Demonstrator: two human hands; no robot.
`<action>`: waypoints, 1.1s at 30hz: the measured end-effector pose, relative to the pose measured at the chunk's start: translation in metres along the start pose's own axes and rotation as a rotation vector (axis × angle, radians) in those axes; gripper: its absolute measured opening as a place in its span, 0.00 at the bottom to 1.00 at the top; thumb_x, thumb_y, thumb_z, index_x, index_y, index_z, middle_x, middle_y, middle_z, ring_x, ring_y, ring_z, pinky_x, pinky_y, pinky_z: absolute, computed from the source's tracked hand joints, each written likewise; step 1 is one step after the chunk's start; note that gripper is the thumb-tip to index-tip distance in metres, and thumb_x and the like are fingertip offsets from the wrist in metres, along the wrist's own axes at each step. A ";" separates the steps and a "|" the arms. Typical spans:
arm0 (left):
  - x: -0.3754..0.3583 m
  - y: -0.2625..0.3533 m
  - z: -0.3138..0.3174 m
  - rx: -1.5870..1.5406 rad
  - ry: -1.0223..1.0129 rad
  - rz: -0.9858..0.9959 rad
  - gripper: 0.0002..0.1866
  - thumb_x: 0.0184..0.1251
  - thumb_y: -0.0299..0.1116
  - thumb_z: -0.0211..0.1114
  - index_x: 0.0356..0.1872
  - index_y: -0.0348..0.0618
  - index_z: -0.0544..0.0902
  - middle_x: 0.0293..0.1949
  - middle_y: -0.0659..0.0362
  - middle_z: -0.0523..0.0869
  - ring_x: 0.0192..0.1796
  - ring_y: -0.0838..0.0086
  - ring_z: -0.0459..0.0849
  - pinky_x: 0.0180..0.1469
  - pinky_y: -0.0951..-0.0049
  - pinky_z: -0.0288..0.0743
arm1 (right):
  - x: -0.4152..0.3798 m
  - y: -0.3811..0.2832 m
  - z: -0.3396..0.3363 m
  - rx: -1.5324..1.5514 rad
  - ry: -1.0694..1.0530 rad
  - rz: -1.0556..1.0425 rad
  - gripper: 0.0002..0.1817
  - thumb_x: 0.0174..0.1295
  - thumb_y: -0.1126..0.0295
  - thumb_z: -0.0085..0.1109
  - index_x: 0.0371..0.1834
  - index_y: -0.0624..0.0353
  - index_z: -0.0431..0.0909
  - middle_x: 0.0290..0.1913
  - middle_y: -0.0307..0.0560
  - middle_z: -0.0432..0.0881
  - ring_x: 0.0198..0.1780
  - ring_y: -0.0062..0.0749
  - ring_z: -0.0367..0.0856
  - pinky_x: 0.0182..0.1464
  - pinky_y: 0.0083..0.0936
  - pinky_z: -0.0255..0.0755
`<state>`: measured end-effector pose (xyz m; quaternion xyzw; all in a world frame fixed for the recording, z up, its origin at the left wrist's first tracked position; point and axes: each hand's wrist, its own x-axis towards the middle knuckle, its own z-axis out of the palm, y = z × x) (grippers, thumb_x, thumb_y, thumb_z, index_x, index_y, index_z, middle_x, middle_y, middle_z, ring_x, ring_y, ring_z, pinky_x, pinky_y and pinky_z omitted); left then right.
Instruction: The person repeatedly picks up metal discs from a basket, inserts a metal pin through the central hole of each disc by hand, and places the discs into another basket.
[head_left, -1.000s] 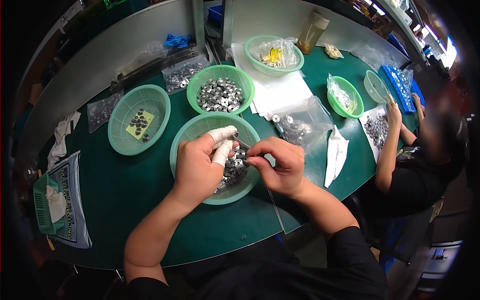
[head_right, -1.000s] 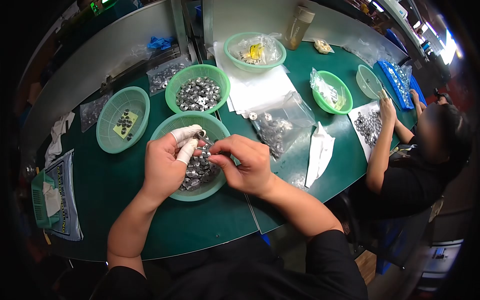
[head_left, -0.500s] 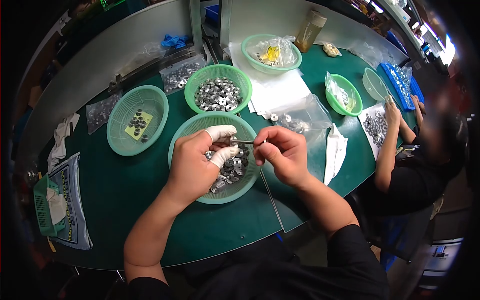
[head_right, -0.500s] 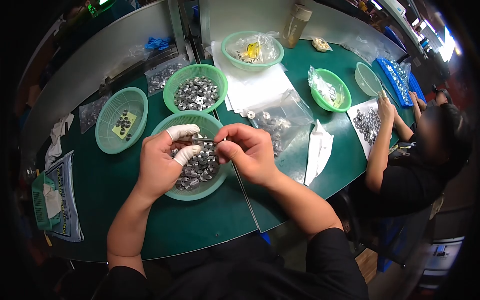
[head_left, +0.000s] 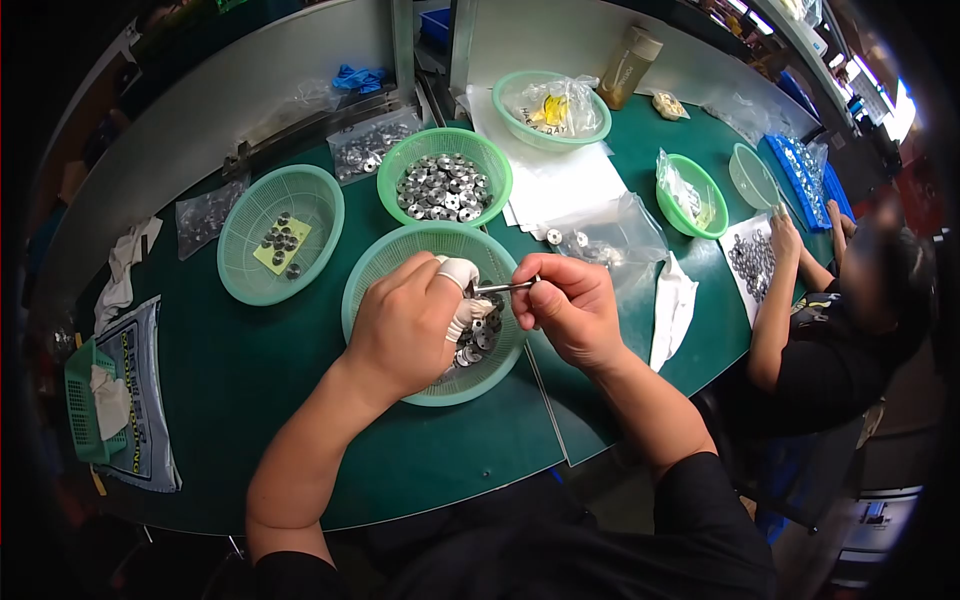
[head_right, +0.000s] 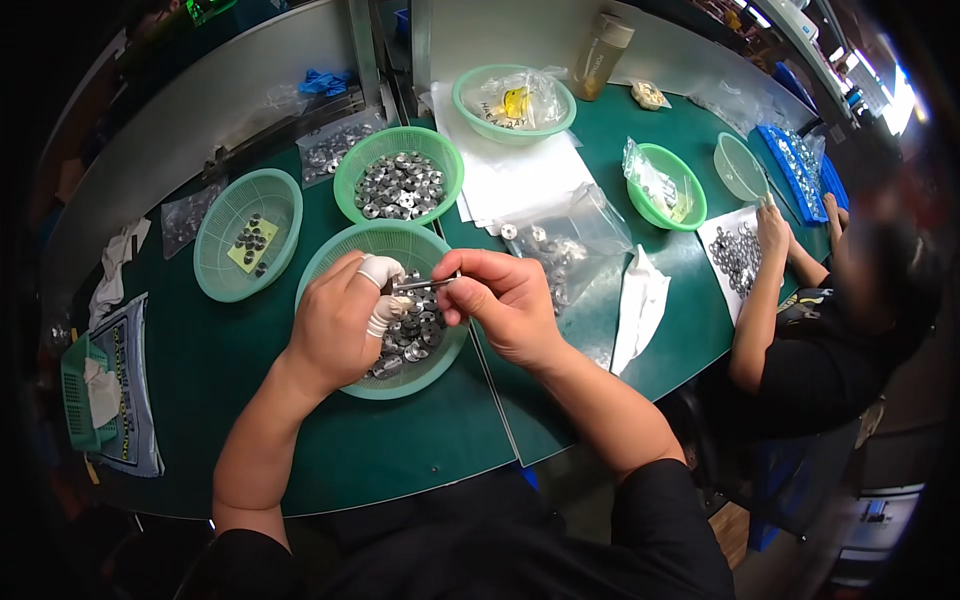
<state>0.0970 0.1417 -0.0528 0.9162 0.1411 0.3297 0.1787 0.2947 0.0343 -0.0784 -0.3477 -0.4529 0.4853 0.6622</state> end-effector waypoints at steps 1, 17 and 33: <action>-0.001 -0.002 0.002 -0.026 -0.021 -0.025 0.10 0.59 0.23 0.66 0.41 0.34 0.80 0.33 0.47 0.83 0.36 0.50 0.83 0.37 0.57 0.77 | -0.001 -0.001 0.001 -0.028 0.005 -0.017 0.11 0.75 0.72 0.61 0.52 0.70 0.81 0.36 0.43 0.83 0.33 0.20 0.79 0.39 0.17 0.74; 0.002 0.012 0.000 -0.465 -0.101 -0.196 0.08 0.67 0.28 0.66 0.33 0.34 0.79 0.25 0.47 0.82 0.29 0.49 0.83 0.31 0.56 0.73 | 0.000 -0.005 0.000 -0.153 -0.054 -0.111 0.10 0.76 0.71 0.59 0.49 0.69 0.81 0.34 0.41 0.81 0.33 0.20 0.77 0.37 0.18 0.72; 0.003 0.010 -0.004 0.136 0.055 0.093 0.15 0.52 0.26 0.73 0.42 0.33 0.83 0.33 0.51 0.81 0.34 0.55 0.82 0.32 0.59 0.77 | 0.003 -0.011 0.003 0.112 0.045 0.157 0.14 0.76 0.63 0.60 0.47 0.66 0.80 0.28 0.39 0.75 0.26 0.19 0.67 0.30 0.19 0.62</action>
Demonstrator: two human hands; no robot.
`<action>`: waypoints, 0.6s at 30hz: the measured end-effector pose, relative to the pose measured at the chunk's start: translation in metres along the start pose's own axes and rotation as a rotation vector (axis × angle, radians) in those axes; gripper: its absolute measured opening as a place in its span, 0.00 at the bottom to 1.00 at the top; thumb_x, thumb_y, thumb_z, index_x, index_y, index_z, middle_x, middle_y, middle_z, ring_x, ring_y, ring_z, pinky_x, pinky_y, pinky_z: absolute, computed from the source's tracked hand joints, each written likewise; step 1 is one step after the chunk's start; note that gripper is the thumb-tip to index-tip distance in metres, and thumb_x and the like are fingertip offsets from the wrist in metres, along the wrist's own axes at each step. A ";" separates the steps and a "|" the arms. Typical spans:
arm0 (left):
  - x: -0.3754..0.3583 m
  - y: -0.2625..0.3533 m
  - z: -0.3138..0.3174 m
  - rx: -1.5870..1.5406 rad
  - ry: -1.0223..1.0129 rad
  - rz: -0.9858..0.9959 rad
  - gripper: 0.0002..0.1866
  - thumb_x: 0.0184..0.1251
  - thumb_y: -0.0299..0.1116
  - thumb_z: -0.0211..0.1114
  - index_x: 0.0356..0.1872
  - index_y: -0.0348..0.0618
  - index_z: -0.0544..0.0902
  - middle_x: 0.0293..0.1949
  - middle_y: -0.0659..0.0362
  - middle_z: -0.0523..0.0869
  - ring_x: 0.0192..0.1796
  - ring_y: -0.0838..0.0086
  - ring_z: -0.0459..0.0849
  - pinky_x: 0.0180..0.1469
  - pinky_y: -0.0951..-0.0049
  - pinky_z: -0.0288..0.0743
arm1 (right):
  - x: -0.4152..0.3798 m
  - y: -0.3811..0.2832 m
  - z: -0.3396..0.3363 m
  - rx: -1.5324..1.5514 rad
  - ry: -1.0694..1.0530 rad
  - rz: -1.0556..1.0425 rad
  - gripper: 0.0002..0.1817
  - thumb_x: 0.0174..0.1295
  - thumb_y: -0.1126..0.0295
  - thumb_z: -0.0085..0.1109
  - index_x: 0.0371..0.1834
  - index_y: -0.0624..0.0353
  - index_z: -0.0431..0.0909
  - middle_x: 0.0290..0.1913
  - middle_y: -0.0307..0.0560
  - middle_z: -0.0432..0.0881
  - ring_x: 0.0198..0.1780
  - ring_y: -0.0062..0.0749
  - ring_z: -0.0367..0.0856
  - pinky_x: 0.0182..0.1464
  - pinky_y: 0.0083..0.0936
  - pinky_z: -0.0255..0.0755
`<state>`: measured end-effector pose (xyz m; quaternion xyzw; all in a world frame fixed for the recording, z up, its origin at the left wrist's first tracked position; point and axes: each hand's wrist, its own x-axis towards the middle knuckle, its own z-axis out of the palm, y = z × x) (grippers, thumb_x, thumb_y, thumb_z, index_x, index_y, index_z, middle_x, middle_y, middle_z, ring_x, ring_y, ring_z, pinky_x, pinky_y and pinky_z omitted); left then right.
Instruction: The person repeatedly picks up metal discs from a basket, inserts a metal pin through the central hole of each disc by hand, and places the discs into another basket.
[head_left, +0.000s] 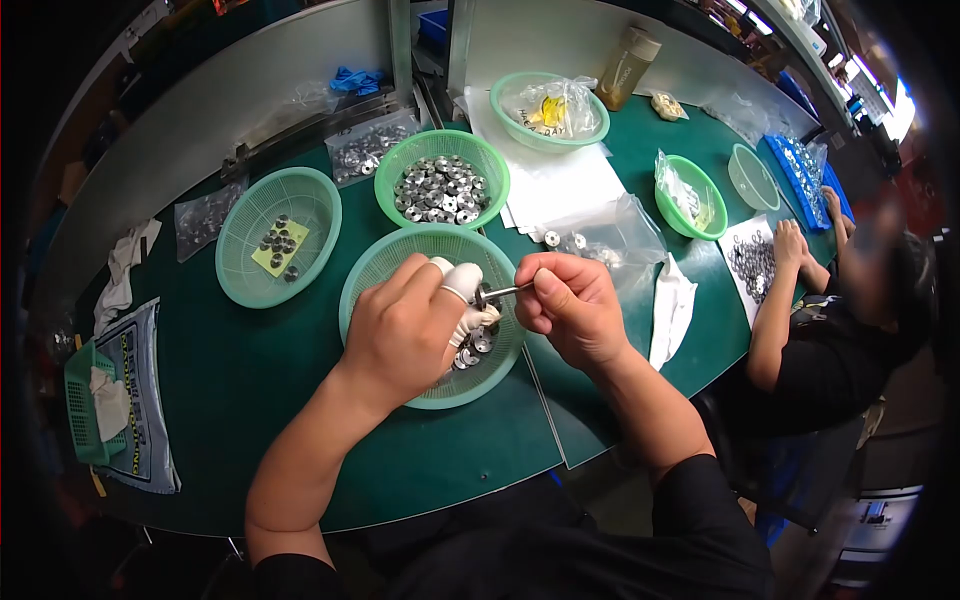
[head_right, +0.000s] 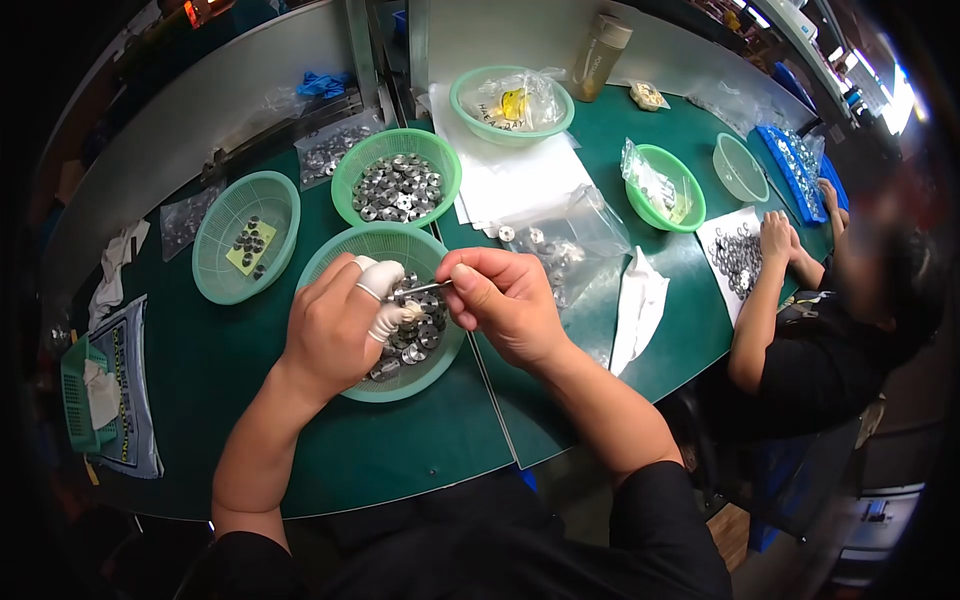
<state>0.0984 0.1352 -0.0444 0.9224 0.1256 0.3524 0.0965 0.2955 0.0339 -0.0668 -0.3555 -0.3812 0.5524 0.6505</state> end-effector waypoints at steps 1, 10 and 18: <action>0.001 0.000 0.000 0.020 0.014 0.029 0.15 0.51 0.25 0.72 0.41 0.32 0.83 0.33 0.51 0.81 0.35 0.55 0.81 0.31 0.59 0.77 | 0.000 0.000 0.000 0.016 0.002 0.015 0.14 0.76 0.64 0.60 0.47 0.66 0.80 0.28 0.39 0.75 0.26 0.19 0.67 0.30 0.19 0.62; -0.009 -0.004 0.012 -0.009 -0.045 0.002 0.09 0.50 0.23 0.68 0.33 0.35 0.79 0.32 0.50 0.82 0.37 0.55 0.83 0.32 0.57 0.79 | -0.003 0.005 -0.001 -0.045 -0.013 -0.036 0.10 0.76 0.72 0.58 0.49 0.69 0.83 0.32 0.40 0.80 0.32 0.18 0.75 0.35 0.16 0.70; -0.004 0.007 0.009 -0.811 -0.226 -0.490 0.12 0.77 0.34 0.60 0.34 0.38 0.76 0.18 0.55 0.75 0.21 0.67 0.77 0.27 0.67 0.72 | -0.003 0.001 0.003 -0.439 -0.027 -0.310 0.11 0.75 0.70 0.59 0.44 0.71 0.82 0.30 0.43 0.80 0.29 0.20 0.76 0.33 0.19 0.70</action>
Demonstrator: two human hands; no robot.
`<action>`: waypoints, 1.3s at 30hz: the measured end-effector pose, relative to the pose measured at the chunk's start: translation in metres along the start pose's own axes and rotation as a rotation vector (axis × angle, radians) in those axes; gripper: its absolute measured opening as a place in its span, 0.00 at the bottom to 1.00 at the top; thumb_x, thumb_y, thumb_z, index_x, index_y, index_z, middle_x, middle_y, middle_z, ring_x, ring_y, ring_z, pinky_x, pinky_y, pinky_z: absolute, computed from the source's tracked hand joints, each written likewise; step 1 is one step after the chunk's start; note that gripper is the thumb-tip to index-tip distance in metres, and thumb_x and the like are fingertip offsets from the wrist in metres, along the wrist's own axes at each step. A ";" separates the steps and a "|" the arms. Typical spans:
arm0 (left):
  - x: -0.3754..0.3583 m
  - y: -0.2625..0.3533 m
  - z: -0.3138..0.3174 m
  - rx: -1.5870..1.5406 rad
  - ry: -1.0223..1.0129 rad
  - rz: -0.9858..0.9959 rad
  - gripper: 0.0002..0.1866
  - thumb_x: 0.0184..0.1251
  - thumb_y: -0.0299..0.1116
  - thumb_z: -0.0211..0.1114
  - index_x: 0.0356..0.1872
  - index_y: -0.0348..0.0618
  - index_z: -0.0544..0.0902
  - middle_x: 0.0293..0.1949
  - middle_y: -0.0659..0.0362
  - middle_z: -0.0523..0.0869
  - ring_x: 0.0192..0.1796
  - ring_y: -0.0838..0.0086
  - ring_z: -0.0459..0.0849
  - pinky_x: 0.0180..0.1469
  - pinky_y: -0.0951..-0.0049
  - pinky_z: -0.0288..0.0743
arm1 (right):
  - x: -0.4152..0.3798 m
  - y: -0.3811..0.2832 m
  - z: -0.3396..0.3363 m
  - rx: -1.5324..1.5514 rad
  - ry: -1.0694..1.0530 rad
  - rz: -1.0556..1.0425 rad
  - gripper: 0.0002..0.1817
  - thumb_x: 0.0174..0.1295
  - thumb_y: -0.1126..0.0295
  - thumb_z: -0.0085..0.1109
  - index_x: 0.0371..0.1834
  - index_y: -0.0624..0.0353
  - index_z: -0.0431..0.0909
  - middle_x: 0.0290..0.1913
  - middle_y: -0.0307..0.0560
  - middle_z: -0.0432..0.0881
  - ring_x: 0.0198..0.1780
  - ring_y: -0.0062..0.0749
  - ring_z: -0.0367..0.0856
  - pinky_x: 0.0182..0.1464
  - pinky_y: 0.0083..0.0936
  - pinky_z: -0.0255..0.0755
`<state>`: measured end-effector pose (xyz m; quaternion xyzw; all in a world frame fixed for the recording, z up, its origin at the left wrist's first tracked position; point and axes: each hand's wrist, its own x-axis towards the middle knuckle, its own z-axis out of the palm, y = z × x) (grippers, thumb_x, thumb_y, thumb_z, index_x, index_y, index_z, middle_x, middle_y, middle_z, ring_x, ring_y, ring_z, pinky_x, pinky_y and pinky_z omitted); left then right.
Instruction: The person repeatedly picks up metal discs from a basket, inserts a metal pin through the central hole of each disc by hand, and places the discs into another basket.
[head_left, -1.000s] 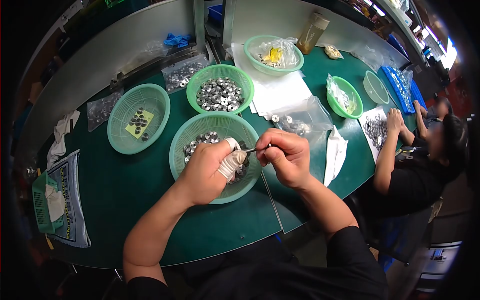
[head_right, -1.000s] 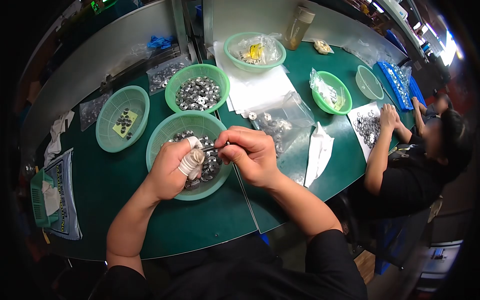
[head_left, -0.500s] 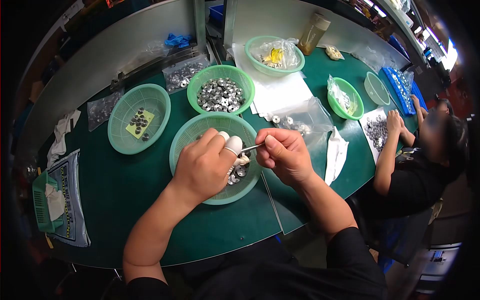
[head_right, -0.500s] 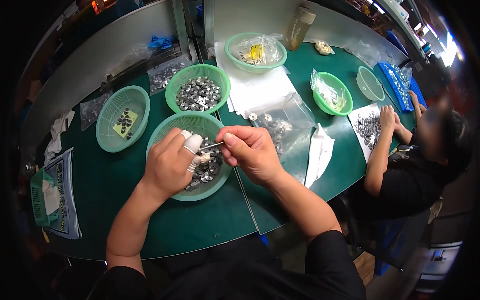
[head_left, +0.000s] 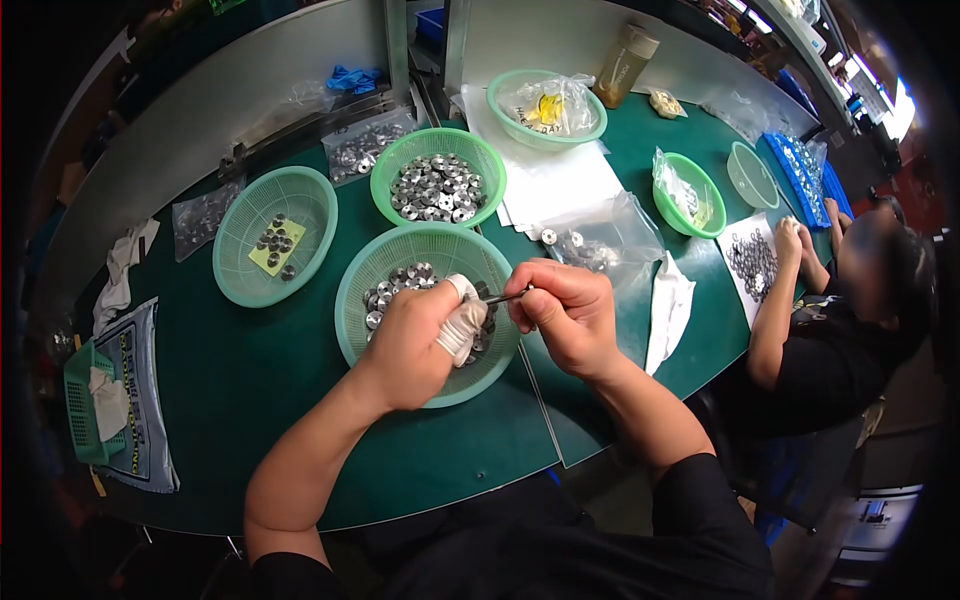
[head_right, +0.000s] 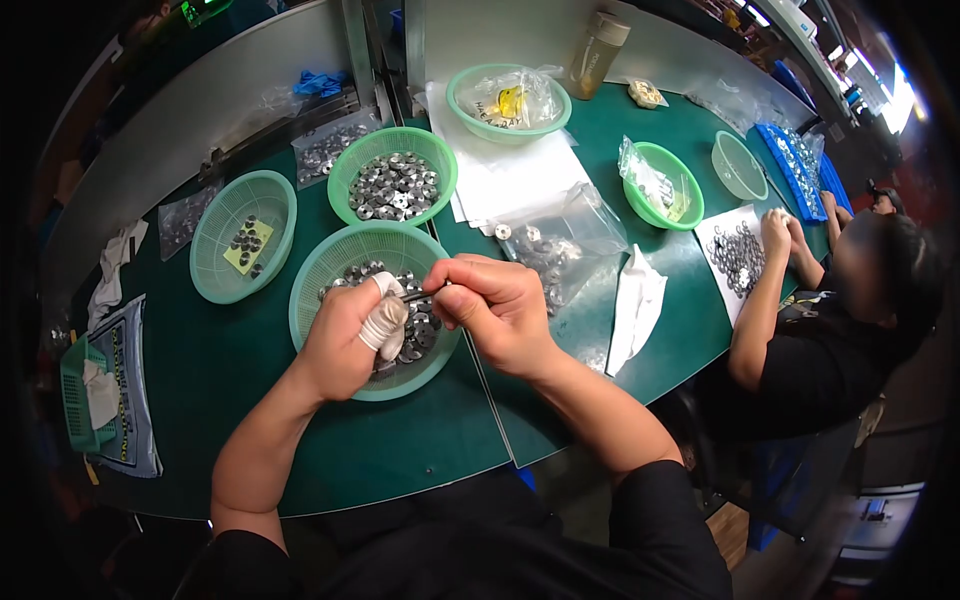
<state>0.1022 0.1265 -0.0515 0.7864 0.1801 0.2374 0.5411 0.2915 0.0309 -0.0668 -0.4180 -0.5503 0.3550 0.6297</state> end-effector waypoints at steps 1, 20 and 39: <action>0.000 -0.001 -0.002 -0.120 -0.047 -0.080 0.14 0.82 0.38 0.57 0.35 0.39 0.76 0.17 0.58 0.74 0.19 0.71 0.75 0.25 0.70 0.70 | 0.001 0.000 -0.001 -0.097 -0.011 -0.057 0.12 0.75 0.69 0.59 0.43 0.71 0.81 0.30 0.44 0.80 0.28 0.21 0.76 0.32 0.20 0.69; 0.004 -0.001 -0.008 0.748 0.254 0.509 0.13 0.55 0.27 0.72 0.40 0.34 0.82 0.33 0.52 0.80 0.37 0.58 0.82 0.32 0.60 0.79 | 0.004 0.005 -0.004 0.553 0.000 0.347 0.14 0.77 0.63 0.58 0.49 0.66 0.80 0.28 0.37 0.75 0.26 0.18 0.67 0.31 0.20 0.62; 0.003 -0.002 -0.004 0.890 0.285 0.595 0.06 0.60 0.27 0.63 0.31 0.33 0.79 0.30 0.51 0.78 0.33 0.62 0.80 0.25 0.64 0.78 | 0.005 -0.006 0.003 0.391 -0.060 0.418 0.17 0.80 0.58 0.52 0.50 0.64 0.79 0.30 0.36 0.75 0.29 0.17 0.68 0.32 0.16 0.61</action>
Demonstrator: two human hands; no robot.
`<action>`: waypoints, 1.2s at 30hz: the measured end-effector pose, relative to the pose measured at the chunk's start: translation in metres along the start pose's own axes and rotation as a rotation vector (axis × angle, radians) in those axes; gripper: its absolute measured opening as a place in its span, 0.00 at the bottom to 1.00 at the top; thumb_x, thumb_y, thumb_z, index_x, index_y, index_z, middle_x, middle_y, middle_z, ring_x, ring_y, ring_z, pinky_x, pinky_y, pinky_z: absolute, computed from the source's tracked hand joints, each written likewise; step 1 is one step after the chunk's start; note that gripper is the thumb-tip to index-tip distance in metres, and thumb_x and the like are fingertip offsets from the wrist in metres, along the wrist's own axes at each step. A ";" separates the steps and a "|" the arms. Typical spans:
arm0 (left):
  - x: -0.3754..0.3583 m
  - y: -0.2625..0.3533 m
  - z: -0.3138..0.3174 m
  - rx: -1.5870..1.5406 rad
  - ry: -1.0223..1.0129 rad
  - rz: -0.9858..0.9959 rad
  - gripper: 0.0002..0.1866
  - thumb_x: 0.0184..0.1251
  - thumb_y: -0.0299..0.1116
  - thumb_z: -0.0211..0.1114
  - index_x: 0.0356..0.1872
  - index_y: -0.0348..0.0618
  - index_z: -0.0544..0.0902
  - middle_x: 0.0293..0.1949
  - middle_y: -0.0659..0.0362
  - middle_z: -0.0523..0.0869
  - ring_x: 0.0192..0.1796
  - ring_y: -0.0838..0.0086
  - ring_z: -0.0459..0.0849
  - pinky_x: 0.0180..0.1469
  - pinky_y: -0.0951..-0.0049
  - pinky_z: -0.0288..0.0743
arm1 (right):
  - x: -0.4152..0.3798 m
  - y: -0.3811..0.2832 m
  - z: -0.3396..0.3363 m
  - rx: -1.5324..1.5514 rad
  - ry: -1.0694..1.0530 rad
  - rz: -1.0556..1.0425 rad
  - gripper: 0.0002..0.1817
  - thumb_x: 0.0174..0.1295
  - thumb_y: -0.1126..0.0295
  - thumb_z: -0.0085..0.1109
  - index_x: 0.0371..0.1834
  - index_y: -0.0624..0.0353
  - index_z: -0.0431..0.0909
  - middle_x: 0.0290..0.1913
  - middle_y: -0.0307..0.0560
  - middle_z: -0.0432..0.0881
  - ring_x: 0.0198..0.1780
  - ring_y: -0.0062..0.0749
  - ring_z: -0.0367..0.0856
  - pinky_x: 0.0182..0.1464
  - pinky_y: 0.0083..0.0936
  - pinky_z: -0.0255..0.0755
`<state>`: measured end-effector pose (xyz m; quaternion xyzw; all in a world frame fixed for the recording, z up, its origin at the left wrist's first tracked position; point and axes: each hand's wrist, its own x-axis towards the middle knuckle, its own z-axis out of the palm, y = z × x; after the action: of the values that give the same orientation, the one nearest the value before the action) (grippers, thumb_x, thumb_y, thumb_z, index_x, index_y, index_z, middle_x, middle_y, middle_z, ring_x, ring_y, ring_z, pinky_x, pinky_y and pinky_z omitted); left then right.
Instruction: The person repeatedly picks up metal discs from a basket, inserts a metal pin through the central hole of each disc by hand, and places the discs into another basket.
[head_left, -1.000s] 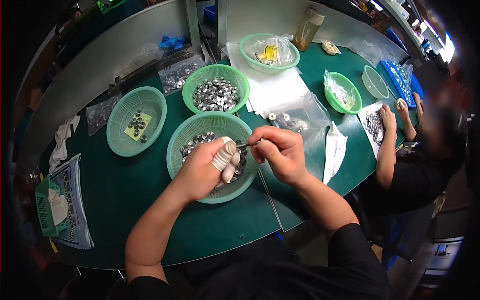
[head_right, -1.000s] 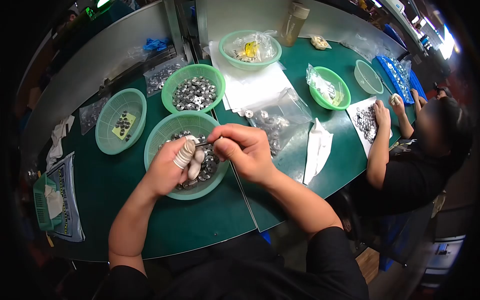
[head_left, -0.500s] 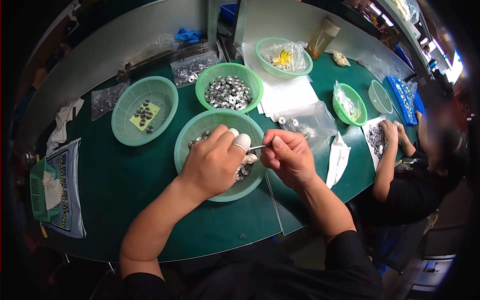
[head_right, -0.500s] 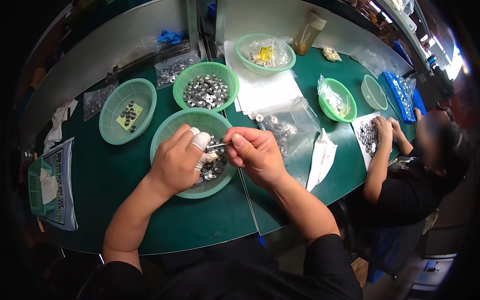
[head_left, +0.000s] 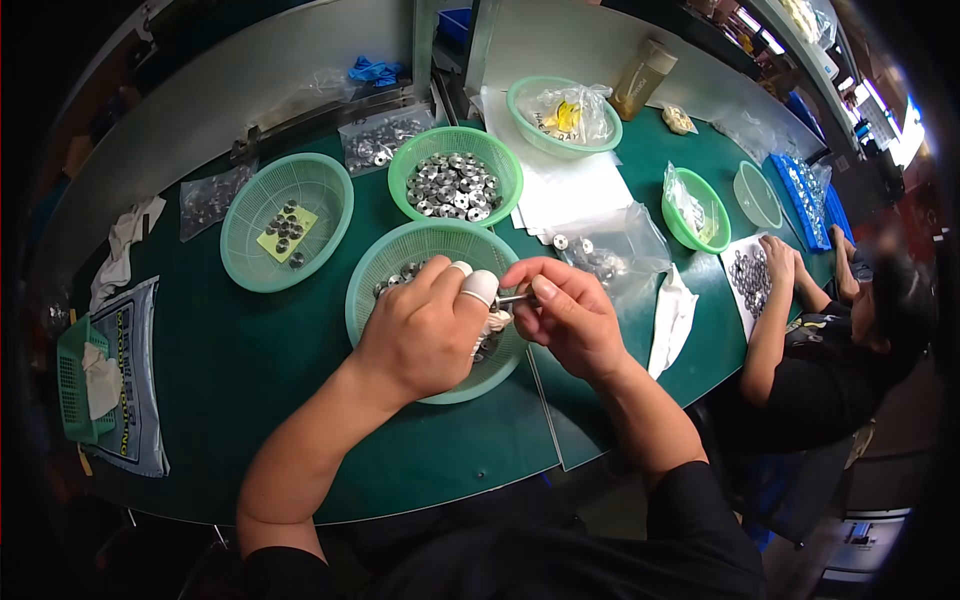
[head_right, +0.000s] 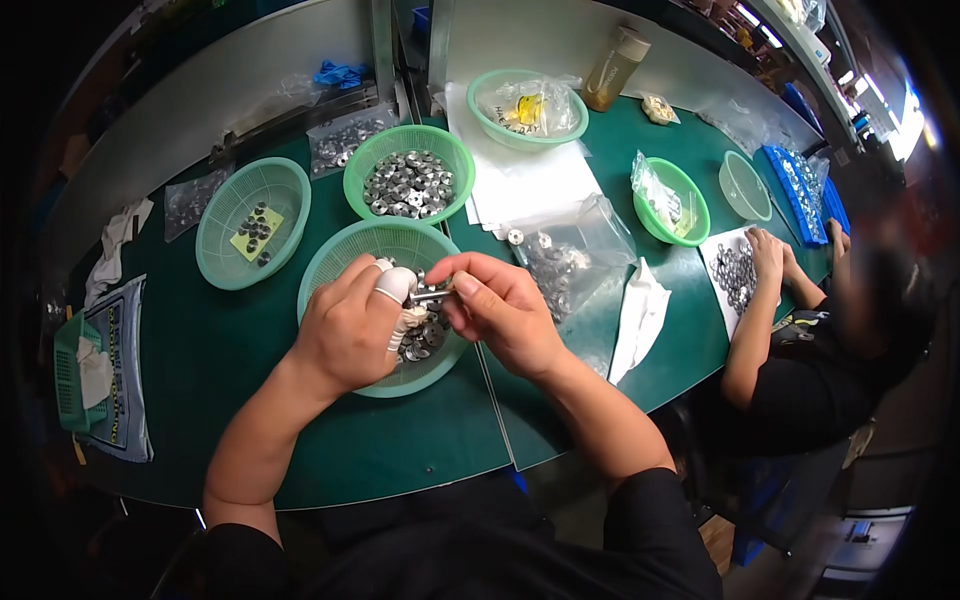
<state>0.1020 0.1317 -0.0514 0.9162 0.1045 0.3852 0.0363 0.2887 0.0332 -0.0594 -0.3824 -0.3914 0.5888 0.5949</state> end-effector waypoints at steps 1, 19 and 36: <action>0.000 -0.001 -0.001 -0.002 -0.008 0.017 0.06 0.61 0.28 0.63 0.31 0.33 0.79 0.30 0.52 0.78 0.33 0.62 0.80 0.25 0.65 0.78 | -0.001 0.000 -0.007 0.013 -0.045 0.025 0.18 0.80 0.58 0.52 0.50 0.64 0.79 0.30 0.36 0.74 0.29 0.16 0.68 0.31 0.16 0.61; 0.003 -0.007 -0.003 -0.068 -0.063 0.141 0.14 0.60 0.38 0.69 0.39 0.37 0.83 0.33 0.57 0.78 0.37 0.65 0.81 0.29 0.66 0.79 | -0.004 -0.012 -0.005 -0.021 -0.118 0.271 0.21 0.80 0.57 0.53 0.29 0.58 0.72 0.21 0.32 0.67 0.18 0.13 0.59 0.19 0.16 0.50; -0.001 0.015 0.000 -0.501 -0.164 -0.351 0.05 0.62 0.22 0.64 0.34 0.32 0.76 0.27 0.40 0.82 0.31 0.39 0.81 0.34 0.48 0.75 | -0.009 -0.003 0.012 -0.841 0.112 -0.371 0.17 0.76 0.68 0.56 0.25 0.62 0.74 0.17 0.39 0.69 0.19 0.22 0.66 0.24 0.24 0.60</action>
<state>0.1035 0.1167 -0.0503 0.8747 0.1597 0.3118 0.3351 0.2786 0.0241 -0.0519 -0.5451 -0.6255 0.2407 0.5037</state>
